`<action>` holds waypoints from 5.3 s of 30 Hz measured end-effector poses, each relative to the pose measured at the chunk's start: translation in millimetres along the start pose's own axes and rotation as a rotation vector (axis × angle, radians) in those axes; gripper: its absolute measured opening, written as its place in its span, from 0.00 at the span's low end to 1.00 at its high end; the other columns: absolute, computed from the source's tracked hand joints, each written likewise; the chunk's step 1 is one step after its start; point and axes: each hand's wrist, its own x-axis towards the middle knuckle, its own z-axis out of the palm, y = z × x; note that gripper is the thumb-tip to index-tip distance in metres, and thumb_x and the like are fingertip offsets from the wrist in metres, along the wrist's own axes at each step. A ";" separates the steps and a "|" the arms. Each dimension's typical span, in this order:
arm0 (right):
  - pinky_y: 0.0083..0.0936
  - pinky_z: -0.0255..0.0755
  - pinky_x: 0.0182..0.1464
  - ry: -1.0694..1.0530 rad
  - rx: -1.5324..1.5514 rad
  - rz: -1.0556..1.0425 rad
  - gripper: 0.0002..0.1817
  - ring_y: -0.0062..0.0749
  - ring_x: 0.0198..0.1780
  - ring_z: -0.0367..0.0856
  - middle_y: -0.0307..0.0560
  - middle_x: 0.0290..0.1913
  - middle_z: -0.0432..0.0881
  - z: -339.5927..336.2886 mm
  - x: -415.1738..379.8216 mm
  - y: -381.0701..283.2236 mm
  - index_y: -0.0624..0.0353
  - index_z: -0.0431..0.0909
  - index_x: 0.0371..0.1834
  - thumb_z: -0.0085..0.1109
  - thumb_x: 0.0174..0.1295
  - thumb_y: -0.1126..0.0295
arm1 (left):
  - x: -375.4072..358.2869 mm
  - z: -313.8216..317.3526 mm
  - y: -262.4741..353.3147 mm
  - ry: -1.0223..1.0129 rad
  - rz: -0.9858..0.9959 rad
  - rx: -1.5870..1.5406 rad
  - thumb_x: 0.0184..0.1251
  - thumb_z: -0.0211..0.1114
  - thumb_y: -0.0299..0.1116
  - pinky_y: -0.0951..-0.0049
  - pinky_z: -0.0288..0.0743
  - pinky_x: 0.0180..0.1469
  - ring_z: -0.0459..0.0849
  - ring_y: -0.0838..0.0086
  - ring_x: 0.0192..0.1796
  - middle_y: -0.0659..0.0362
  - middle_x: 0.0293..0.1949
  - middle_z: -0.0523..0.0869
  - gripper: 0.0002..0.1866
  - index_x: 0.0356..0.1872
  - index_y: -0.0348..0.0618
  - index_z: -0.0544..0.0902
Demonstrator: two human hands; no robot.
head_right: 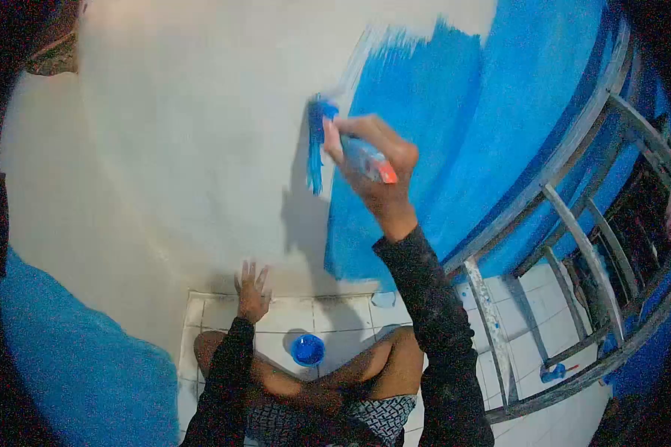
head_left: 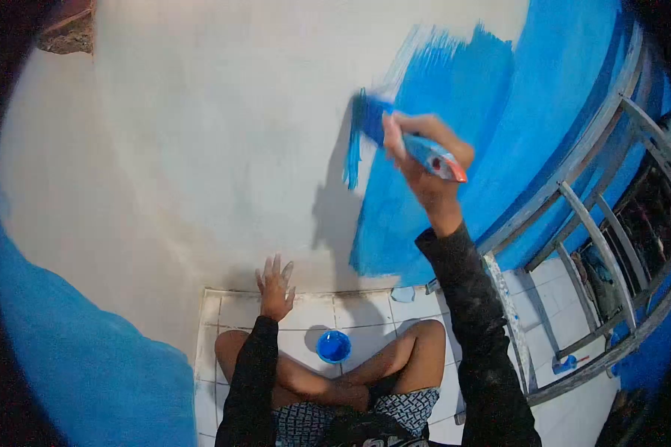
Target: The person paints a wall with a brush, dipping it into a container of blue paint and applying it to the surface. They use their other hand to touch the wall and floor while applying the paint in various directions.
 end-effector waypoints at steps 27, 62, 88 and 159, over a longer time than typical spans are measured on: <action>0.24 0.75 0.30 0.161 -0.117 -0.262 0.06 0.29 0.27 0.83 0.43 0.30 0.86 -18.3 2.6 15.7 0.60 0.85 0.32 0.73 0.54 0.78 | -2.5 7.0 -0.9 0.047 0.025 -0.088 0.58 0.67 0.35 0.40 0.35 0.79 0.43 0.48 0.83 0.46 0.82 0.47 0.44 0.79 0.54 0.61; 0.23 0.72 0.28 0.000 -0.165 -0.248 0.06 0.31 0.25 0.80 0.46 0.26 0.82 7.4 -93.4 25.8 0.61 0.81 0.30 0.70 0.54 0.82 | -1.8 6.8 -3.2 0.081 0.048 -0.128 0.58 0.66 0.34 0.39 0.35 0.79 0.42 0.47 0.83 0.49 0.82 0.48 0.42 0.77 0.54 0.64; 0.24 0.72 0.28 -0.095 -0.086 -0.218 0.07 0.32 0.25 0.82 0.46 0.26 0.81 23.9 -95.3 19.1 0.62 0.80 0.29 0.70 0.53 0.82 | -3.2 3.4 -3.2 -0.007 0.019 -0.079 0.64 0.64 0.37 0.42 0.31 0.79 0.39 0.49 0.84 0.46 0.82 0.45 0.40 0.79 0.52 0.61; 0.23 0.77 0.33 -0.479 -0.144 -0.120 0.07 0.30 0.29 0.85 0.44 0.30 0.86 33.7 -149.7 33.6 0.60 0.83 0.31 0.71 0.52 0.82 | -3.6 -8.6 1.8 0.093 0.040 -0.110 0.65 0.59 0.34 0.41 0.36 0.79 0.46 0.55 0.83 0.52 0.82 0.50 0.38 0.79 0.48 0.62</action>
